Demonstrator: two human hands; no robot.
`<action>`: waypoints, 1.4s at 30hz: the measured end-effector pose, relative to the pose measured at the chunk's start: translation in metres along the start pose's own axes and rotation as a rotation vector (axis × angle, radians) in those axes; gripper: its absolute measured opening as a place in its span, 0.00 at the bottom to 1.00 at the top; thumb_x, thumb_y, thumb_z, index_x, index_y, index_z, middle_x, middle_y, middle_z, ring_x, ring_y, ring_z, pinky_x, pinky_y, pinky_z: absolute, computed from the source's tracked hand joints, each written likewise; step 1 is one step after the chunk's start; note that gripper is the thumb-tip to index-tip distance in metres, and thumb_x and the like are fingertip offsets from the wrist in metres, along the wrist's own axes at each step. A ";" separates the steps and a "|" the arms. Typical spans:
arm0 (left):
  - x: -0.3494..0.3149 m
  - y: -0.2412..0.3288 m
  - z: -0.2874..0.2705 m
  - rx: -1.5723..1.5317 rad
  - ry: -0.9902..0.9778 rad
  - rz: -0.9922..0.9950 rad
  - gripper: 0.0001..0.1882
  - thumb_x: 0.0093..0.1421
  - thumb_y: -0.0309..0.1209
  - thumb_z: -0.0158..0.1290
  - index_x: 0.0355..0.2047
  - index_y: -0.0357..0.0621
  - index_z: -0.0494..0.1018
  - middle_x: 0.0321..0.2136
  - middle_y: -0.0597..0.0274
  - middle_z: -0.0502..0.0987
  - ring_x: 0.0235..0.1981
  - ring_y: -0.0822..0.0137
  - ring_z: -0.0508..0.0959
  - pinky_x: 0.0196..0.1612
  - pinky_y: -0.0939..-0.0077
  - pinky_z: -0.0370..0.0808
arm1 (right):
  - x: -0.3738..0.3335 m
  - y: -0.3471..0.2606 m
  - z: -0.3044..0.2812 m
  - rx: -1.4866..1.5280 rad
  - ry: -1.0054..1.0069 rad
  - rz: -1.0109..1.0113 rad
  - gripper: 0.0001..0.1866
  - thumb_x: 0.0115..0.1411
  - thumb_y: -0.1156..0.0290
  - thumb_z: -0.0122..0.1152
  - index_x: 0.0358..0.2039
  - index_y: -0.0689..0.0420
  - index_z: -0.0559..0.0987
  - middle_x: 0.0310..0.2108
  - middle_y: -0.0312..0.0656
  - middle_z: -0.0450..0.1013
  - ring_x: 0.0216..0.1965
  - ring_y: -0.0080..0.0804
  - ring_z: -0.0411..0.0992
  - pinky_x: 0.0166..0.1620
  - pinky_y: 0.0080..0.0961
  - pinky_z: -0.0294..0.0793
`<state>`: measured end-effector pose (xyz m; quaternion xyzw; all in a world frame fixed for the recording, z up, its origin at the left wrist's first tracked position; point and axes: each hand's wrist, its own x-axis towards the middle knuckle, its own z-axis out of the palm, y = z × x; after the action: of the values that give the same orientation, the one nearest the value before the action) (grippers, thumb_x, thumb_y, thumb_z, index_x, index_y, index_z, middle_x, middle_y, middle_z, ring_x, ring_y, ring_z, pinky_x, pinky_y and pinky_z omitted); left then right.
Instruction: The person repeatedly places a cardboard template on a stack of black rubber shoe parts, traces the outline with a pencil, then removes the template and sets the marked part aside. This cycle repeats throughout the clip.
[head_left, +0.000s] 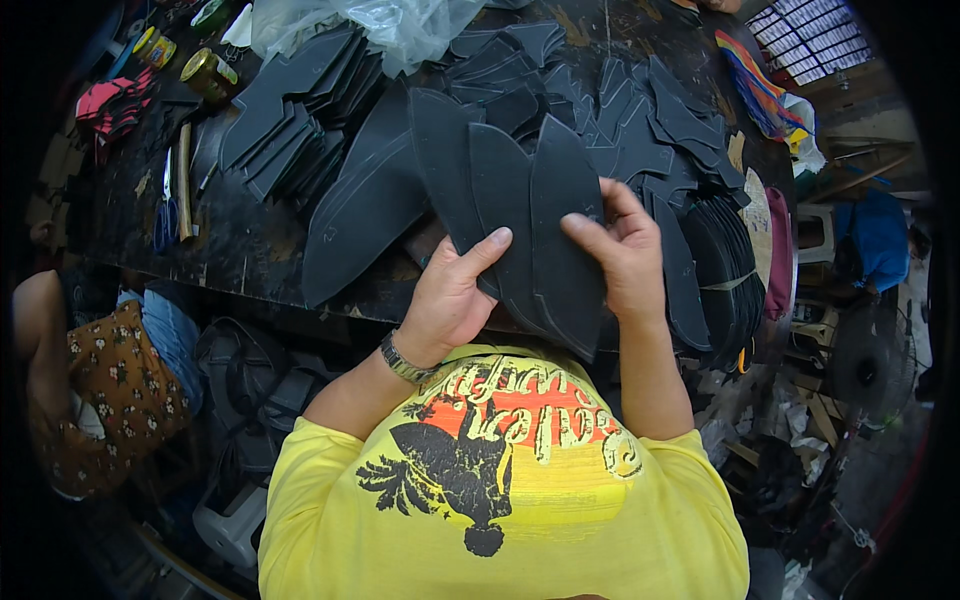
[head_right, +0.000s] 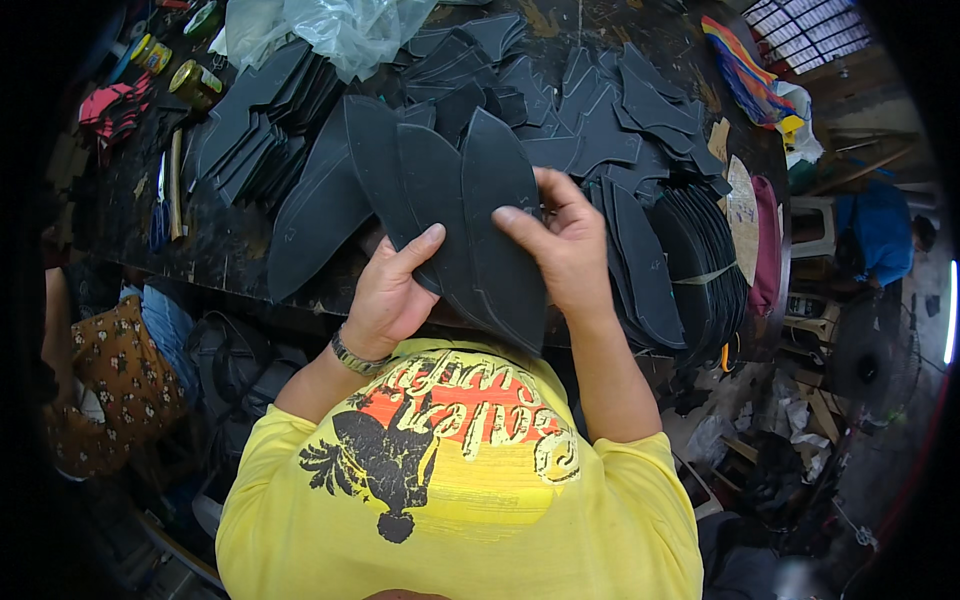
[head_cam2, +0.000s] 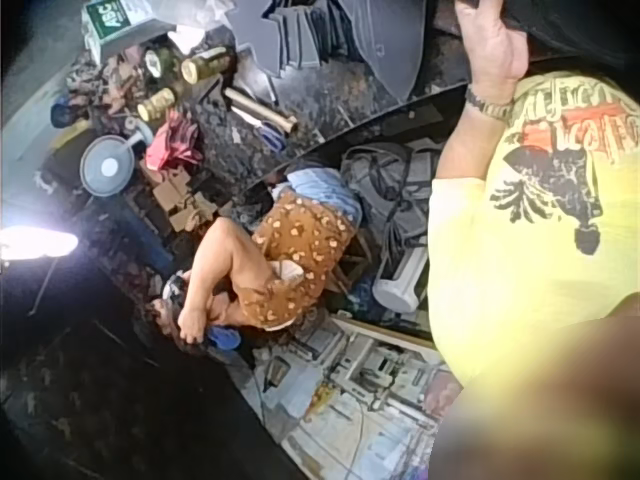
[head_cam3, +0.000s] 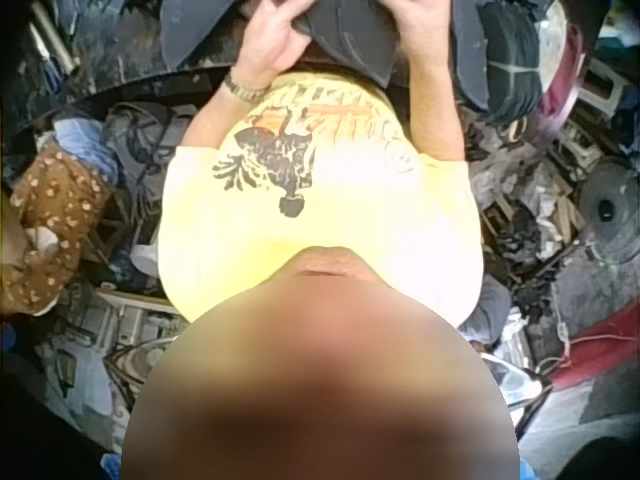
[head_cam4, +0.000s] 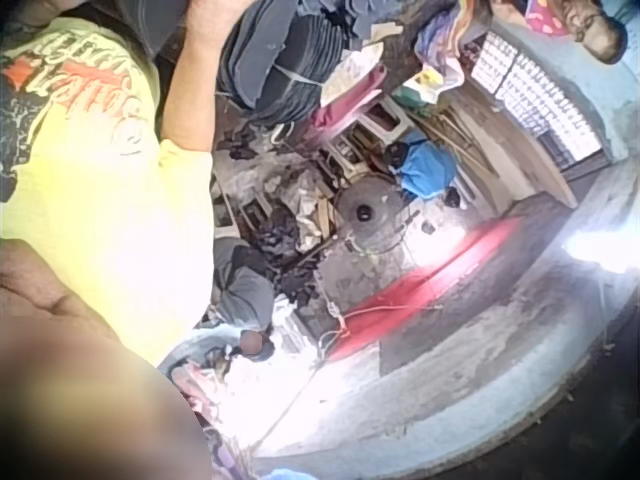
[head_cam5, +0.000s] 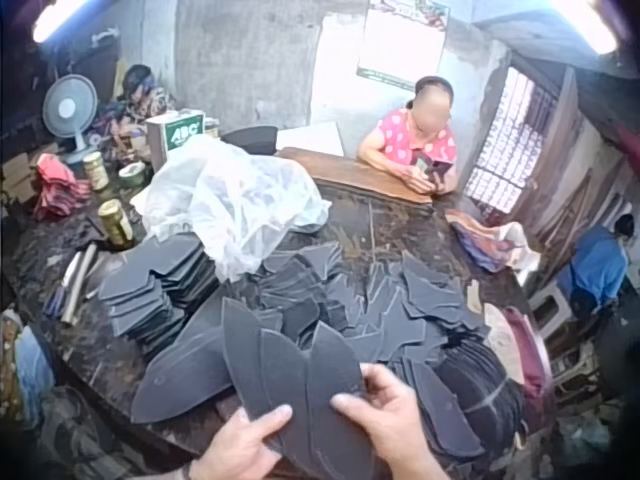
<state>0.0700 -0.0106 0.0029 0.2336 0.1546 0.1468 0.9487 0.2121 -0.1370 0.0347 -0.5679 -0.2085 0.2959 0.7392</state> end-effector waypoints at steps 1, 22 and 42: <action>0.000 -0.002 0.002 0.033 0.004 0.000 0.21 0.75 0.28 0.50 0.65 0.37 0.67 0.62 0.52 0.74 0.62 0.58 0.76 0.65 0.58 0.74 | -0.002 -0.001 0.000 -0.133 -0.050 0.038 0.17 0.61 0.79 0.71 0.50 0.64 0.80 0.43 0.38 0.81 0.41 0.21 0.79 0.46 0.20 0.81; -0.002 0.000 0.006 -0.038 0.001 0.000 0.30 0.80 0.47 0.36 0.68 0.34 0.64 0.64 0.51 0.72 0.65 0.59 0.73 0.69 0.61 0.69 | 0.004 0.005 -0.003 0.273 0.061 0.189 0.16 0.68 0.76 0.64 0.55 0.62 0.78 0.46 0.44 0.82 0.43 0.30 0.83 0.49 0.28 0.84; -0.050 0.035 -0.034 1.986 0.046 0.619 0.20 0.61 0.27 0.63 0.54 0.45 0.79 0.57 0.56 0.75 0.59 0.51 0.72 0.60 0.57 0.69 | 0.142 -0.048 -0.081 -1.759 0.380 -0.454 0.25 0.59 0.62 0.72 0.56 0.52 0.82 0.47 0.47 0.78 0.47 0.42 0.78 0.52 0.34 0.76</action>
<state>0.0053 0.0148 0.0023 0.9361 0.1572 0.1950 0.2469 0.3787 -0.1074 0.0556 -0.9089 -0.3395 -0.2185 0.1042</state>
